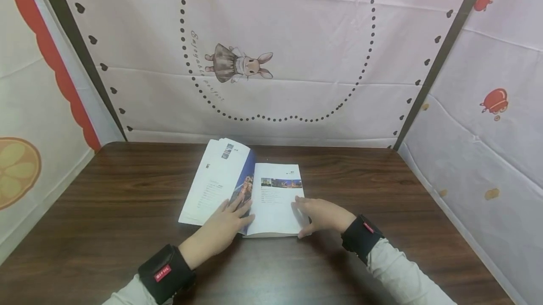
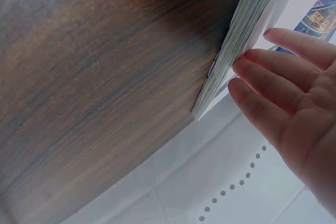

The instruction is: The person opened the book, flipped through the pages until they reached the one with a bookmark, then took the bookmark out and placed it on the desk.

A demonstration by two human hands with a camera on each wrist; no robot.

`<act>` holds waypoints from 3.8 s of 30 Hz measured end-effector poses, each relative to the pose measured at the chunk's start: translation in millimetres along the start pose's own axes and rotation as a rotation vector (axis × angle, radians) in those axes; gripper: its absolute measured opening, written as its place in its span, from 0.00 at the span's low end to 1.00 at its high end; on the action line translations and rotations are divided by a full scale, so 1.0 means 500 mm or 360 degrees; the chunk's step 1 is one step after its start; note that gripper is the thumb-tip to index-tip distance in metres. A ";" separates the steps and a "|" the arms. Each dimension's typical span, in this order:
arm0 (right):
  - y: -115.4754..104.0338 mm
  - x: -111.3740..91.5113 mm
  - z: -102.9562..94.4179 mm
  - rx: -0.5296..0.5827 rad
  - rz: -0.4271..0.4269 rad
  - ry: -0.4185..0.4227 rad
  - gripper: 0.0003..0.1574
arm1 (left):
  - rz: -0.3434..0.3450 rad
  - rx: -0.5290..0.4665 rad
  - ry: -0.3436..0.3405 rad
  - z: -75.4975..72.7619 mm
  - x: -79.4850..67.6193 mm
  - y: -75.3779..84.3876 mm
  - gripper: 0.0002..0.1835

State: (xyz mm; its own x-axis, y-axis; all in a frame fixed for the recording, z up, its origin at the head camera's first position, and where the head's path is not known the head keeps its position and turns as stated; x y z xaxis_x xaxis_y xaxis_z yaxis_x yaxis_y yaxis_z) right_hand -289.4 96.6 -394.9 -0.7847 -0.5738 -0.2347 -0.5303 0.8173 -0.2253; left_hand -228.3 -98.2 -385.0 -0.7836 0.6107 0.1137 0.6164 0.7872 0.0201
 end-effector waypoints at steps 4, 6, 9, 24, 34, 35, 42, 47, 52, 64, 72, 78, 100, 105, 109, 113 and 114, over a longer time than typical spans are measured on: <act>0.001 -0.004 -0.005 0.0003 -0.0009 -0.0022 0.47 | -0.0133 -0.0011 0.0017 -0.010 0.001 0.003 0.19; 0.000 -0.008 -0.009 0.0004 -0.0019 -0.0033 0.44 | -0.0179 -0.0013 0.0052 -0.013 0.002 0.003 0.19; -0.008 -0.012 -0.013 -0.0004 -0.0101 -0.0035 0.31 | -0.0218 -0.0007 0.0093 -0.015 0.003 0.003 0.20; -0.061 -0.028 -0.070 -0.0658 -0.0529 0.0779 0.08 | -0.0319 0.0072 0.0161 -0.003 0.026 0.007 0.43; -0.082 -0.053 -0.101 -0.0629 -0.0673 0.1078 0.16 | -0.0363 0.0193 0.0128 0.001 0.043 0.019 0.32; -0.084 -0.054 -0.104 -0.0623 -0.0686 0.1109 0.17 | -0.0367 0.0181 0.0128 0.000 0.043 0.019 0.31; -0.084 -0.064 -0.128 -0.0538 -0.0697 0.1286 0.16 | -0.0363 0.0122 0.0222 -0.015 0.044 0.017 0.28; -0.082 -0.066 -0.133 -0.0500 -0.0703 0.1358 0.16 | -0.0364 0.0064 0.0272 -0.018 0.045 0.015 0.16; -0.071 -0.057 -0.127 -0.0390 -0.0592 0.1352 0.19 | -0.0381 0.0069 0.0422 -0.030 0.038 0.014 0.10; -0.020 -0.009 0.000 -0.0125 -0.0195 0.0084 0.42 | -0.0647 -0.0267 0.0536 -0.061 0.008 -0.036 0.22; -0.013 -0.004 0.007 -0.0192 -0.0276 0.0129 0.38 | -0.0593 -0.0491 0.0782 -0.071 0.002 -0.052 0.34; -0.006 -0.003 0.000 -0.0096 -0.0309 0.0103 0.38 | -0.0559 -0.0409 0.0910 -0.072 -0.008 -0.061 0.53; -0.050 -0.027 -0.012 -0.0440 -0.0675 0.0455 0.13 | -0.0074 0.0074 0.0022 -0.007 0.002 0.007 0.14; -0.053 -0.035 -0.020 -0.0613 -0.0713 0.0699 0.22 | -0.0071 0.0137 0.0147 -0.007 0.008 0.009 0.15; -0.053 -0.042 -0.032 -0.0673 -0.0715 0.0817 0.21 | -0.0087 0.0220 0.0185 -0.005 0.013 0.015 0.23; -0.060 -0.050 -0.048 -0.0744 -0.0732 0.0932 0.18 | -0.0084 0.0259 0.0242 -0.003 0.018 0.020 0.28; -0.064 -0.052 -0.053 -0.0758 -0.0747 0.0967 0.18 | -0.0077 0.0280 0.0262 -0.002 0.019 0.022 0.29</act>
State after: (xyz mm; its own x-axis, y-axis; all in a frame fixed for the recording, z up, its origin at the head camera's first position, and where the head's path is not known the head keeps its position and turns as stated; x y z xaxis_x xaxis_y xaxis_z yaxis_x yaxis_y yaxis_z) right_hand -260.6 86.8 -356.7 -0.4165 -0.8377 0.3533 -0.8095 0.5186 0.2754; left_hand -229.0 -83.9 -382.7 -0.7799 0.5610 0.2776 0.5441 0.8268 -0.1425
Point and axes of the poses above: each hand's wrist, its own x-axis towards the middle knuckle, its own z-axis out of the palm, y = z × x, the point moved 6 cm from there along x, towards the middle knuckle, and after that the axes turned 4 degrees about z, right-handed, at the moved point
